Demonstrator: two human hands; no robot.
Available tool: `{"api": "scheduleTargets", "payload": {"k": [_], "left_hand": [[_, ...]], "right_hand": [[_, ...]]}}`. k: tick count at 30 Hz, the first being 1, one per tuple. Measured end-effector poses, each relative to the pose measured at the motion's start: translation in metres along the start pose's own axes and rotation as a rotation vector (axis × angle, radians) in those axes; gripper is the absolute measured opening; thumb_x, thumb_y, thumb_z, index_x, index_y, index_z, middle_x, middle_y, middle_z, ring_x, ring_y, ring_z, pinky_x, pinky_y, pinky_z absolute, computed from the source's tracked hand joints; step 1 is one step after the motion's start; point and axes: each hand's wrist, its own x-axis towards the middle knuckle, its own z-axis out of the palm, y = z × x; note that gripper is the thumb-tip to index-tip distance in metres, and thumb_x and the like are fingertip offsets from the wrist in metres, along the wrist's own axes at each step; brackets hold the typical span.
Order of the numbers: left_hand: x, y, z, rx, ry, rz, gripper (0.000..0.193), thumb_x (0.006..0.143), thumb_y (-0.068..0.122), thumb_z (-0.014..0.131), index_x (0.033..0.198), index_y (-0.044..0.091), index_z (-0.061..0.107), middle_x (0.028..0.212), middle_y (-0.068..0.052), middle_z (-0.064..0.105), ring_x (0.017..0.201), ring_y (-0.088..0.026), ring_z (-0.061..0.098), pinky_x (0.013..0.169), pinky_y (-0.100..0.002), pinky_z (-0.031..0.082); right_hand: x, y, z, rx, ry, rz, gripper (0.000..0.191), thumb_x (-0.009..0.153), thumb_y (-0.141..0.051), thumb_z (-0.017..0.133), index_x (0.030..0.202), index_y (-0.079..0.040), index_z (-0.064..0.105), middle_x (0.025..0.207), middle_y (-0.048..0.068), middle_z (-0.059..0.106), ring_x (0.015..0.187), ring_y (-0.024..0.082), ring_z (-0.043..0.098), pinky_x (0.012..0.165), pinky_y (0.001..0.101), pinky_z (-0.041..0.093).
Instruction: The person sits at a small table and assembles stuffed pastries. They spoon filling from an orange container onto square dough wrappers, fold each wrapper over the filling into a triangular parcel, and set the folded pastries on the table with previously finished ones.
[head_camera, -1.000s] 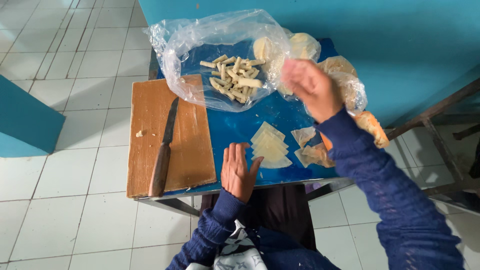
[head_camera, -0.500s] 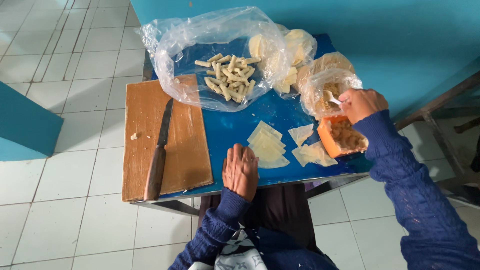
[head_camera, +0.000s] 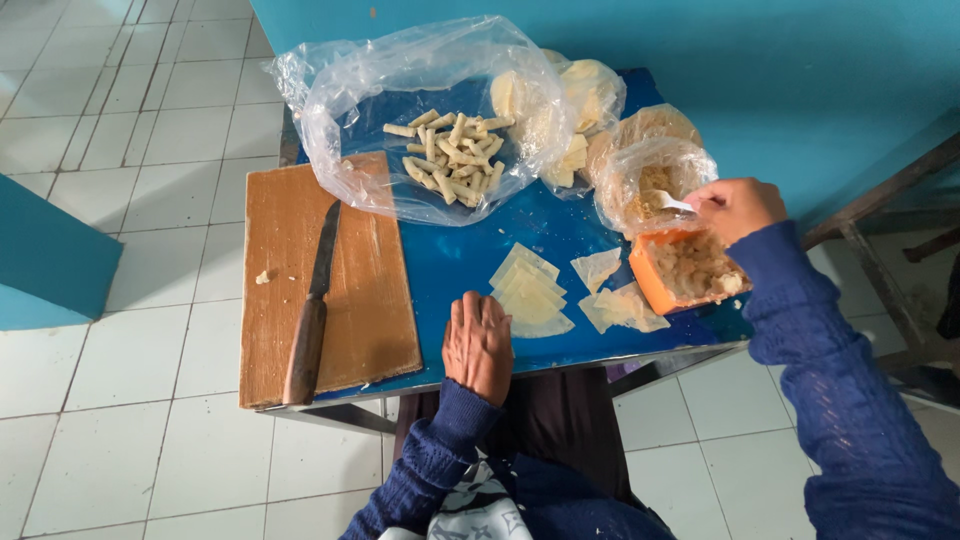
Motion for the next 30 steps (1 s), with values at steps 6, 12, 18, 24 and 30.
{"api": "scheduleTargets", "payload": {"k": [6, 12, 18, 24, 30], "left_hand": [[0.0, 0.006, 0.0, -0.052, 0.06, 0.002, 0.009, 0.093, 0.006, 0.061, 0.096, 0.0, 0.055, 0.094, -0.015, 0.056, 0.088, -0.032, 0.056, 0.076, -0.044, 0.048], [0.001, 0.01, -0.001, -0.2, 0.037, -0.079, 0.011, 0.09, 0.004, 0.064, 0.091, 0.004, 0.053, 0.086, -0.013, 0.059, 0.083, -0.031, 0.058, 0.071, -0.043, 0.05], [0.004, 0.008, -0.002, -0.362, 0.07, -0.13, 0.024, 0.083, -0.004, 0.071, 0.096, 0.003, 0.051, 0.08, -0.011, 0.058, 0.072, -0.028, 0.061, 0.064, -0.038, 0.051], [0.004, 0.007, -0.001, -0.466, 0.046, -0.196, 0.03, 0.082, -0.006, 0.073, 0.103, 0.002, 0.054, 0.085, -0.009, 0.062, 0.071, -0.021, 0.065, 0.064, -0.033, 0.054], [0.003, 0.006, -0.001, -0.41, 0.088, -0.104, 0.034, 0.082, -0.006, 0.074, 0.109, 0.002, 0.056, 0.081, -0.007, 0.063, 0.075, -0.023, 0.063, 0.067, -0.034, 0.054]], "right_hand": [[0.001, 0.024, -0.018, 0.234, -0.099, 0.108, 0.021, 0.096, -0.014, 0.071, 0.115, -0.007, 0.078, 0.093, 0.006, 0.078, 0.081, 0.01, 0.069, 0.076, 0.0269, 0.053], [-0.019, -0.006, -0.001, 0.425, -0.344, -0.071, 0.023, 0.096, -0.01, 0.068, 0.117, -0.005, 0.077, 0.098, 0.007, 0.078, 0.087, 0.01, 0.067, 0.083, 0.0264, 0.054], [-0.054, -0.081, 0.04, 0.311, -0.535, -0.126, 0.017, 0.093, -0.017, 0.07, 0.107, -0.011, 0.079, 0.092, 0.002, 0.079, 0.075, 0.014, 0.067, 0.07, 0.0285, 0.053], [-0.096, -0.113, 0.057, 0.07, -0.173, -0.474, 0.008, 0.087, -0.014, 0.073, 0.094, -0.014, 0.076, 0.087, 0.001, 0.072, 0.083, 0.02, 0.064, 0.074, 0.0337, 0.048], [-0.138, -0.108, 0.068, -0.265, 0.183, -0.771, 0.023, 0.084, -0.008, 0.072, 0.106, -0.014, 0.075, 0.097, -0.003, 0.063, 0.089, 0.019, 0.058, 0.077, 0.0377, 0.043]]}}
